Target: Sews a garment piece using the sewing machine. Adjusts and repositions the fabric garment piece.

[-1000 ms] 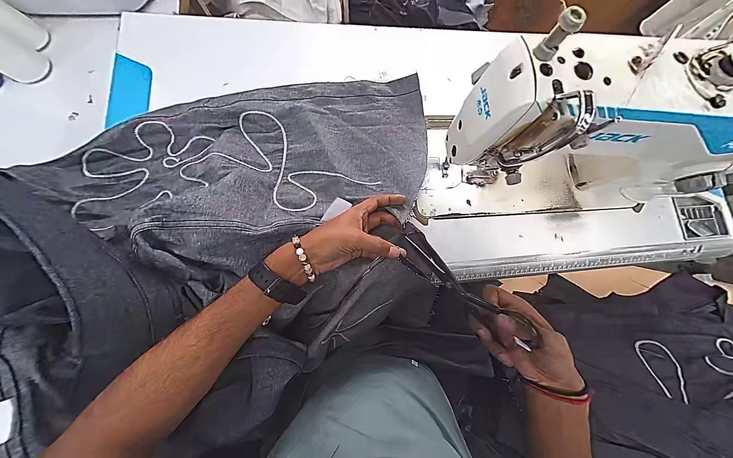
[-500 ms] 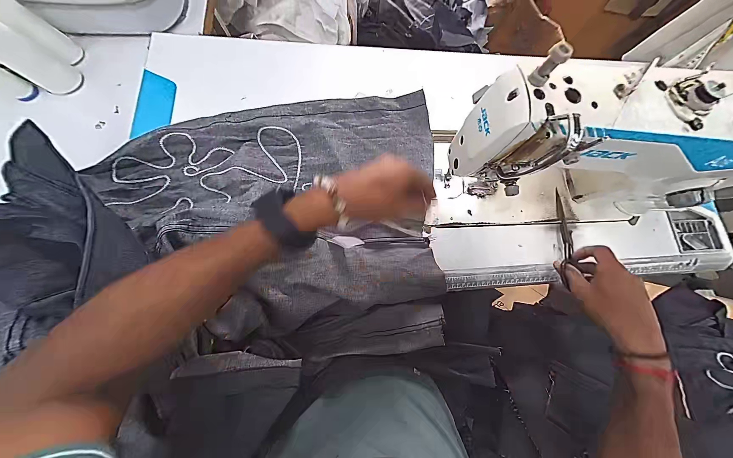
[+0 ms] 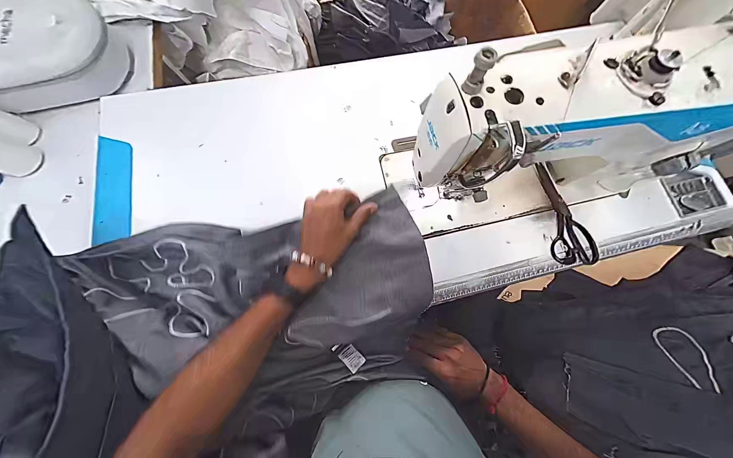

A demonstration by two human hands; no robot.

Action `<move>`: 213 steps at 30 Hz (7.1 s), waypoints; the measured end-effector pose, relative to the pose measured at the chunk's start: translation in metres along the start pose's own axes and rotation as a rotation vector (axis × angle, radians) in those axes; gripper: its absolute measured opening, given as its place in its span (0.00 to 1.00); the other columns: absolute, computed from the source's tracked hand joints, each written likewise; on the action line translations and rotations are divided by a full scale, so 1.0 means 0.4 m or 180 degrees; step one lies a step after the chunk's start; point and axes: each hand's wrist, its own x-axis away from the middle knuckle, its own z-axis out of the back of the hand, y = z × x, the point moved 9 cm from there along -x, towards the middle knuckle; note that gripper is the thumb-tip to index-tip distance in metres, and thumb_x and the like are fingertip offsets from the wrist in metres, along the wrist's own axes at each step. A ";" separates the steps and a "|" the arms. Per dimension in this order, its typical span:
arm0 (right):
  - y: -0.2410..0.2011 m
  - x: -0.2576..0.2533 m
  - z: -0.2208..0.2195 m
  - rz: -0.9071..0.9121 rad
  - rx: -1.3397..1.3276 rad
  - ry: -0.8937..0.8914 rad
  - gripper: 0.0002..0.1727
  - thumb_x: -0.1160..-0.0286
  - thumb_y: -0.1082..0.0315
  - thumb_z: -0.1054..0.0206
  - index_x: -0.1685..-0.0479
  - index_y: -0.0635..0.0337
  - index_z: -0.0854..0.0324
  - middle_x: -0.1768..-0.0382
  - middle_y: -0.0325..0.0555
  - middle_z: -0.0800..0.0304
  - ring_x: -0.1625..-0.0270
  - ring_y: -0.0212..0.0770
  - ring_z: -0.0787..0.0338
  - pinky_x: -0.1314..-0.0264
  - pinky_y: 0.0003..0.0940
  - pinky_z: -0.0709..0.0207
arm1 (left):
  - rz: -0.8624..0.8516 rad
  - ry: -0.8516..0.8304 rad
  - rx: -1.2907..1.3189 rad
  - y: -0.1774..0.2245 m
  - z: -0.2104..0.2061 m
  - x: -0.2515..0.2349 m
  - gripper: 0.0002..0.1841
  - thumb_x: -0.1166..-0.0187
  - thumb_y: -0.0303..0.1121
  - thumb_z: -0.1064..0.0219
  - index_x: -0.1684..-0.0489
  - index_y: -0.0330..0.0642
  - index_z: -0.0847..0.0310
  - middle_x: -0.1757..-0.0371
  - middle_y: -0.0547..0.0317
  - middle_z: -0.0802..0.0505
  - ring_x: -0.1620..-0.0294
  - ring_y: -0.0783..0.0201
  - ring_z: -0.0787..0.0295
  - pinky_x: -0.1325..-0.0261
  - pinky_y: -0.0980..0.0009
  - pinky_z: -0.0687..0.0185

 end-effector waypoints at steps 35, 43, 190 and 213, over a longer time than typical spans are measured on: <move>0.210 -0.312 0.345 -0.2309 0.0599 0.1743 0.10 0.27 0.62 0.27 0.52 0.46 0.02 0.53 0.33 0.01 0.49 0.35 0.08 0.44 0.42 0.25 | -0.0791 0.0477 0.0337 0.283 -0.052 0.066 0.10 0.19 0.39 0.31 0.50 0.50 0.04 0.51 0.62 0.02 0.49 0.65 0.06 0.47 0.64 0.16; 0.328 -0.285 0.324 -0.2900 -0.1543 0.1326 0.08 0.19 0.60 0.28 0.53 0.48 0.04 0.70 0.31 0.05 0.77 0.26 0.17 0.77 0.29 0.25 | -0.0253 0.0037 0.1474 0.236 -0.072 0.036 0.08 0.20 0.38 0.29 0.55 0.51 0.03 0.58 0.69 0.03 0.56 0.76 0.12 0.51 0.75 0.21; 0.259 -0.364 0.282 -0.1310 0.0749 0.1059 0.18 0.17 0.69 0.40 0.38 0.44 0.09 0.31 0.32 0.09 0.23 0.42 0.19 0.25 0.48 0.30 | -0.2263 -0.0440 -0.0148 0.174 -0.111 -0.066 0.22 0.11 0.46 0.48 0.23 0.60 0.17 0.20 0.67 0.17 0.14 0.55 0.31 0.12 0.53 0.42; 0.247 -0.344 0.270 -0.1596 0.1256 0.1242 0.16 0.21 0.66 0.38 0.45 0.41 0.06 0.36 0.29 0.06 0.33 0.40 0.13 0.31 0.45 0.29 | -0.2677 -0.0619 -0.0363 0.169 -0.108 -0.107 0.20 0.13 0.53 0.46 0.25 0.80 0.19 0.26 0.63 0.14 0.18 0.54 0.29 0.18 0.49 0.44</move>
